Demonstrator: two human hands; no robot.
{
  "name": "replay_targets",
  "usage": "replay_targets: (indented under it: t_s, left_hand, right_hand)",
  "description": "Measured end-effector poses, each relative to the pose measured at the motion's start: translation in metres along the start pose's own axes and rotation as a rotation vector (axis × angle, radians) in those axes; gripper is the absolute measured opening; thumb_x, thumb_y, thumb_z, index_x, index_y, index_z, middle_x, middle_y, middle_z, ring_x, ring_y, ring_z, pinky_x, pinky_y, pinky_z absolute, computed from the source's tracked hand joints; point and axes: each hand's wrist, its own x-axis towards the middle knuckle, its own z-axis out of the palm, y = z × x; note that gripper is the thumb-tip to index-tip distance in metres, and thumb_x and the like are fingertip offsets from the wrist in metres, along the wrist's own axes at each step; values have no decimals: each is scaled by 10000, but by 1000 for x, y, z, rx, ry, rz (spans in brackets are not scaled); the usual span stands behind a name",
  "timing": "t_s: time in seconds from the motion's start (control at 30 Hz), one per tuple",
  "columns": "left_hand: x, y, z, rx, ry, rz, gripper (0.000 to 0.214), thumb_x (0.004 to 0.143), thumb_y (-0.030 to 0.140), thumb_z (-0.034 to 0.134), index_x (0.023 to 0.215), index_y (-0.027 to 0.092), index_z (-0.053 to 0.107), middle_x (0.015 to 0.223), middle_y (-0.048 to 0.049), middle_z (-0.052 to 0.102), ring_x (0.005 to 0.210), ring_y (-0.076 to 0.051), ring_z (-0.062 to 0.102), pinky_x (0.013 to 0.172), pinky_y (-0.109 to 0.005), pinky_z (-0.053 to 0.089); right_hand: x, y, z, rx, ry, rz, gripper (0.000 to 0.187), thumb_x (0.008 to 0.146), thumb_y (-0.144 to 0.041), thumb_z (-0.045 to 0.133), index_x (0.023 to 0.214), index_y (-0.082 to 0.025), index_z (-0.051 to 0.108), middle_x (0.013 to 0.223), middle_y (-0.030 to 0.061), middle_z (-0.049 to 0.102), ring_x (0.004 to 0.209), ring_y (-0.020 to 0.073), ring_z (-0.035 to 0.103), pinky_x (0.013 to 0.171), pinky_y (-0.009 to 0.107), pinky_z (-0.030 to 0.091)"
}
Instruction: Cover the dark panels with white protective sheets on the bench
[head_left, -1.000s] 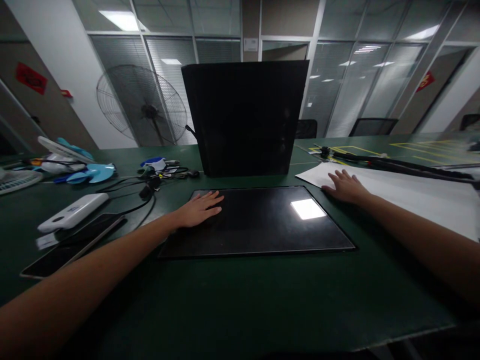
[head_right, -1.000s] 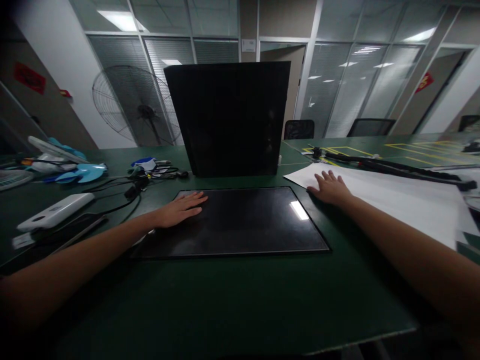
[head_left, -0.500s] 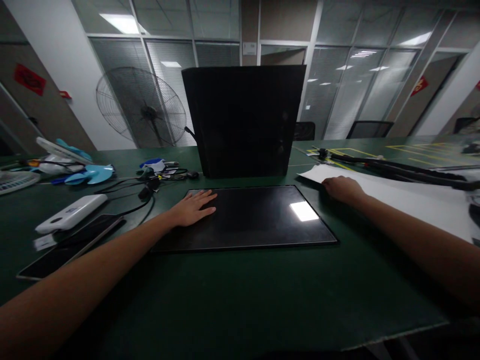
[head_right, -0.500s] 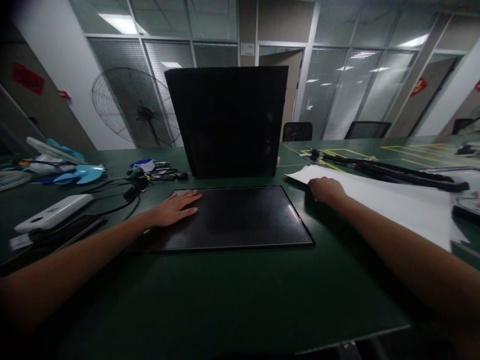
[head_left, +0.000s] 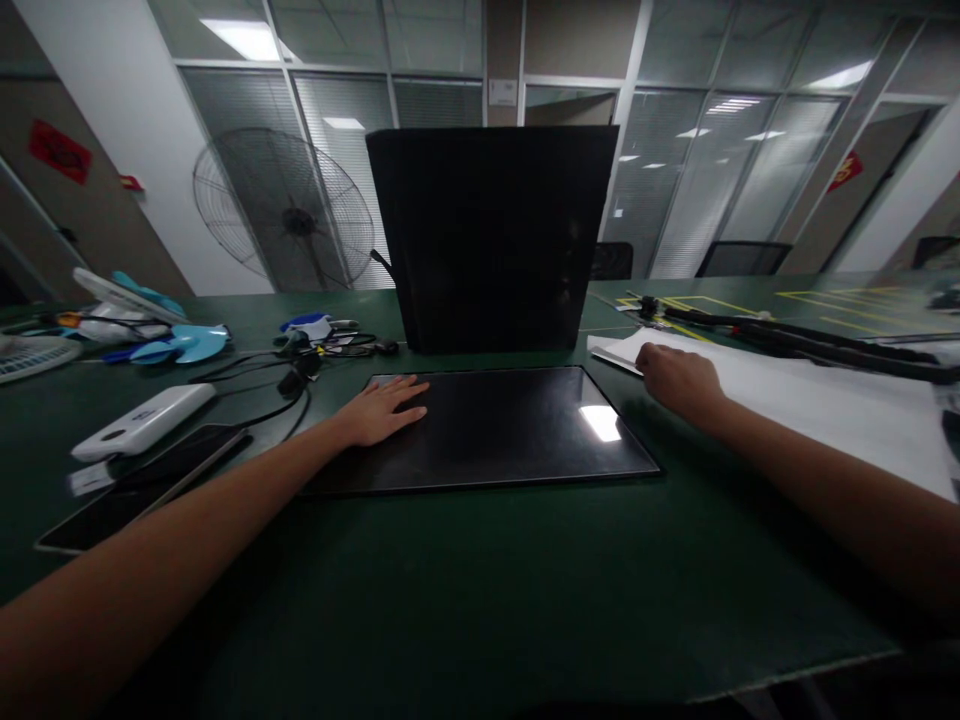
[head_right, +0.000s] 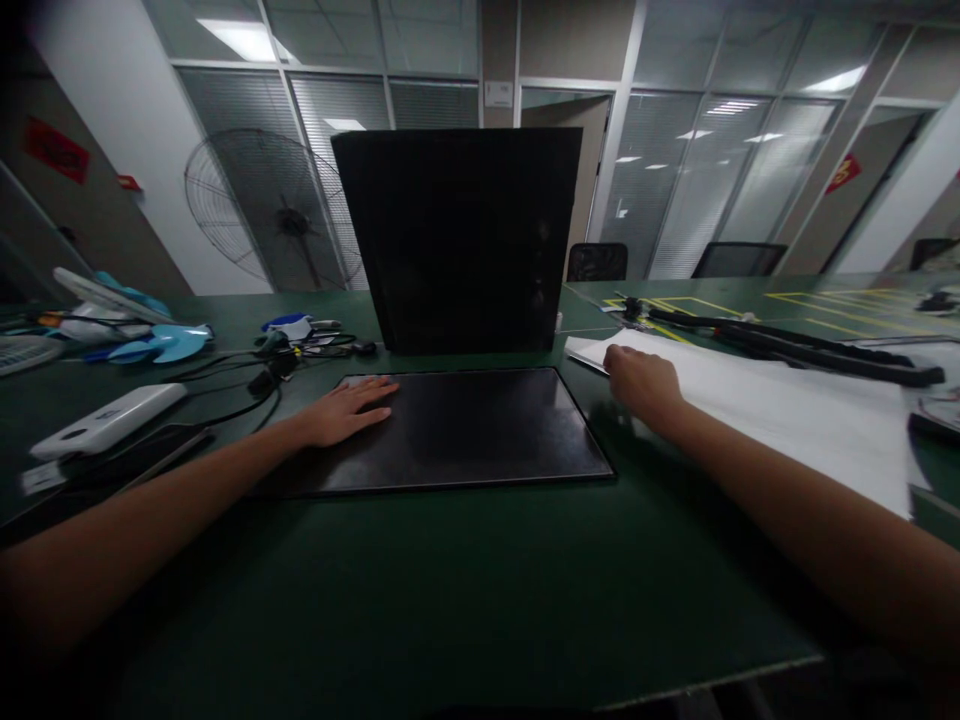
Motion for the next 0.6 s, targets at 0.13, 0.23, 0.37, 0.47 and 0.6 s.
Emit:
replay_targets:
  t_s: [0.13,0.23,0.37,0.47,0.6]
  left_hand:
    - [1,-2,-1,13,12,9,713,1043,654,324,1648,278,362,1733,-107,277,1611,-331,237,1274,-621,170]
    - [1,-4,0,9,41,4,712,1047,630,306,1629,231,406,1723,-119,310,1601,-318,272,1283,-574,195]
    - [0,-5,1,-27,90,-14,746,1049,619,263,1606,155,436,1692,-134,389,1582,-293,325,1286,-499,243]
    - [-1,-5,2,-39,110,-7,760,1046,635,247,1605,156,433,1680,-123,417,1571,-283,350,1287,-483,252]
    - [-1,-4,1,-19,104,8,744,1036,621,288,1580,150,476,1667,-132,438,1561,-284,369,1286,-468,261]
  right_hand:
    - [-22,-49,-14,37,-29,-241,370,1028,-348,409,1201,-202,702,1194,152,736,876,272,702,752,377,494]
    - [-48,-87,-29,158,-92,-521,340,1003,-324,469,1186,-218,735,1116,119,761,868,275,717,745,391,537]
    - [-84,-119,-52,404,-193,-725,448,1007,-307,494,1421,-260,661,1246,94,753,1014,276,735,885,442,590]
    - [-102,-126,-66,602,-321,-869,557,1054,-413,485,1601,-309,468,1511,51,609,1276,249,653,1095,440,532]
    - [-99,-121,-67,635,-231,-785,640,1057,-544,446,1640,-282,403,1604,72,508,1420,284,540,1183,492,458]
